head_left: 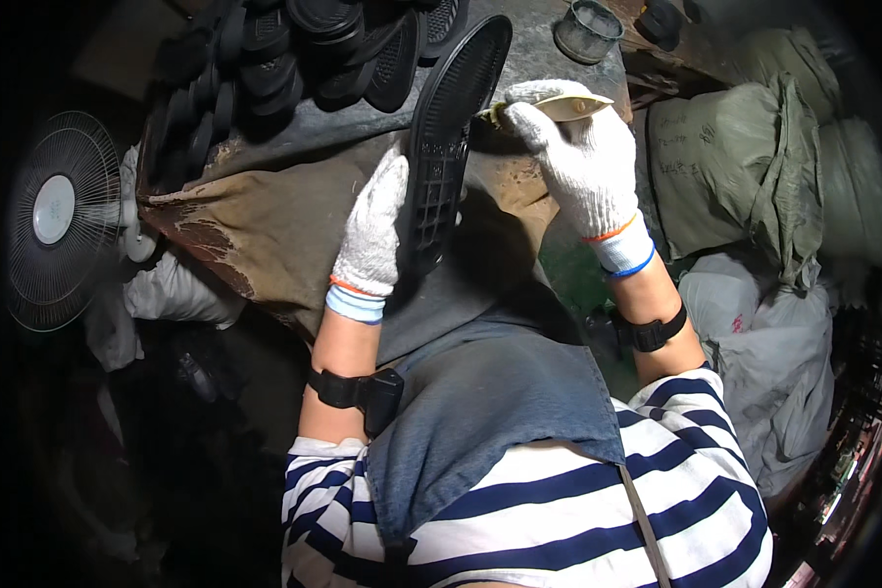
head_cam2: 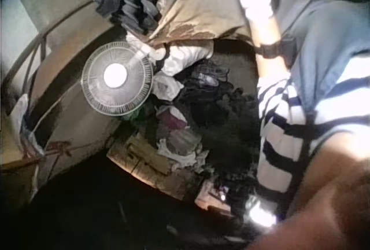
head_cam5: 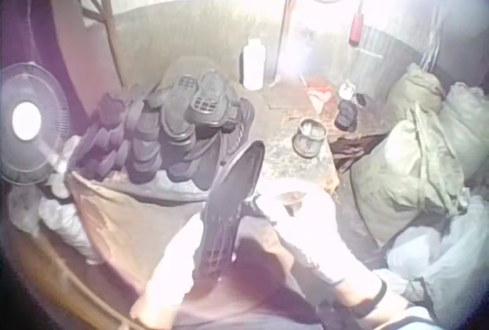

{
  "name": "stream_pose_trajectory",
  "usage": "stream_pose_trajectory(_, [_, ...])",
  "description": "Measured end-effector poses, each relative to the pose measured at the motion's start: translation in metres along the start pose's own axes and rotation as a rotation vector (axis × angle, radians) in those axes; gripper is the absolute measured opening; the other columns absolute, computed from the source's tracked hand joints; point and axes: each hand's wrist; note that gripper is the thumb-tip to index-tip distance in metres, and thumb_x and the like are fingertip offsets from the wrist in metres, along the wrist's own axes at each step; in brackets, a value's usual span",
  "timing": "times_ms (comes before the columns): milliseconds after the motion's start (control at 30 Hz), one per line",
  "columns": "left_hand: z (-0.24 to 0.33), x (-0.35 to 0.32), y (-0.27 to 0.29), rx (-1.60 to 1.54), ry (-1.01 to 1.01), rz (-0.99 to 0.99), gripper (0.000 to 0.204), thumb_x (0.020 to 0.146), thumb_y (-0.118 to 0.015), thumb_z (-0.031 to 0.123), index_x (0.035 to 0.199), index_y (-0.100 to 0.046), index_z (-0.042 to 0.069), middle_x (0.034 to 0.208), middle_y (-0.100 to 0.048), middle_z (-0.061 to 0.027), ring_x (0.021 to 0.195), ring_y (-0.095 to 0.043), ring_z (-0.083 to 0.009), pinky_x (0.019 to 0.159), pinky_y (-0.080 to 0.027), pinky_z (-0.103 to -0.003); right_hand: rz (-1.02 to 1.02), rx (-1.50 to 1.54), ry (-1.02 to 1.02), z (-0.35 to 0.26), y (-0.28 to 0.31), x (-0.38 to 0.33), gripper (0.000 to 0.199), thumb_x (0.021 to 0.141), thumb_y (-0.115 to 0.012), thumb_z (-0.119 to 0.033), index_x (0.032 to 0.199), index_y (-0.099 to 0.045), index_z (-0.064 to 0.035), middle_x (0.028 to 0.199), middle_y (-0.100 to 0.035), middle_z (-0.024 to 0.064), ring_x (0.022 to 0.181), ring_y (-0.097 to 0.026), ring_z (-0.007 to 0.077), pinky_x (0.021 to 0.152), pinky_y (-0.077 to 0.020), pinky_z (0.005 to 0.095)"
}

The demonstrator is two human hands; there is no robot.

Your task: The person pours liquid from a bottle into a container and then uses a brush to coat the bottom of shoe soles. They pick up the soles one at a time from a pile, apply the liquid, and place them back onto the workbench.

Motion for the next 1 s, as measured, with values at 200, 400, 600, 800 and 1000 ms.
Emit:
stream_pose_trajectory(200, [-0.005,-0.021,0.016,-0.781,0.365,-0.105,0.054,0.111,-0.036,0.037,0.150,-0.043,-0.001,0.140,-0.057,-0.0287,0.116,-0.065,-0.0445,0.093,-0.059,-0.057,0.004,-0.158,0.027,0.019,0.014,-0.008,0.015,0.084,-0.081,-0.020,0.094,-0.078,-0.0096,0.088,-0.075,0.0076,0.079,-0.071,0.0279,0.074,-0.0564,0.0358])
stream_pose_trajectory(400, [-0.005,-0.048,0.024,-1.050,0.582,-0.283,0.066,0.106,-0.043,0.048,0.149,-0.046,-0.002,0.128,-0.060,-0.0364,0.109,-0.066,-0.0489,0.088,-0.057,-0.057,-0.078,-0.364,0.503,0.012,0.035,0.001,0.015,0.080,-0.083,-0.015,0.094,-0.078,-0.0120,0.091,-0.076,0.0044,0.088,-0.070,0.0268,0.090,-0.0543,0.0386])
stream_pose_trajectory(600, [0.014,-0.065,0.010,-1.119,0.687,-0.150,0.074,0.101,-0.039,0.059,0.136,-0.057,-0.004,0.106,-0.067,-0.0330,0.089,-0.068,-0.0457,0.073,-0.055,-0.054,-0.247,-0.446,0.671,0.004,0.054,0.012,0.028,0.076,-0.085,-0.015,0.103,-0.078,-0.0143,0.102,-0.076,0.0037,0.098,-0.072,0.0247,0.096,-0.0542,0.0401])
stream_pose_trajectory(800, [0.062,-0.096,0.022,-1.134,0.764,0.094,0.071,0.103,-0.033,0.056,0.114,-0.067,-0.005,0.091,-0.072,-0.0238,0.074,-0.072,-0.0385,0.058,-0.058,-0.052,-0.373,-0.410,0.778,-0.025,0.029,0.035,0.037,0.070,-0.085,-0.012,0.106,-0.078,-0.0132,0.108,-0.076,0.0065,0.110,-0.069,0.0310,0.096,-0.0538,0.0424])
stream_pose_trajectory(1000, [0.023,-0.182,0.074,-0.938,0.083,0.206,0.053,0.106,-0.037,0.038,0.118,-0.064,-0.006,0.101,-0.070,-0.0315,0.083,-0.072,-0.0474,0.065,-0.062,-0.056,-0.335,0.092,0.532,0.008,0.018,0.037,0.027,0.102,-0.056,-0.003,0.126,-0.064,0.0079,0.129,-0.067,0.0230,0.121,-0.063,0.0367,0.105,-0.0510,0.0457])
Point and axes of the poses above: each hand's wrist, its own x-axis towards the middle knuckle, its own y-axis out of the back of the hand, z = x × y
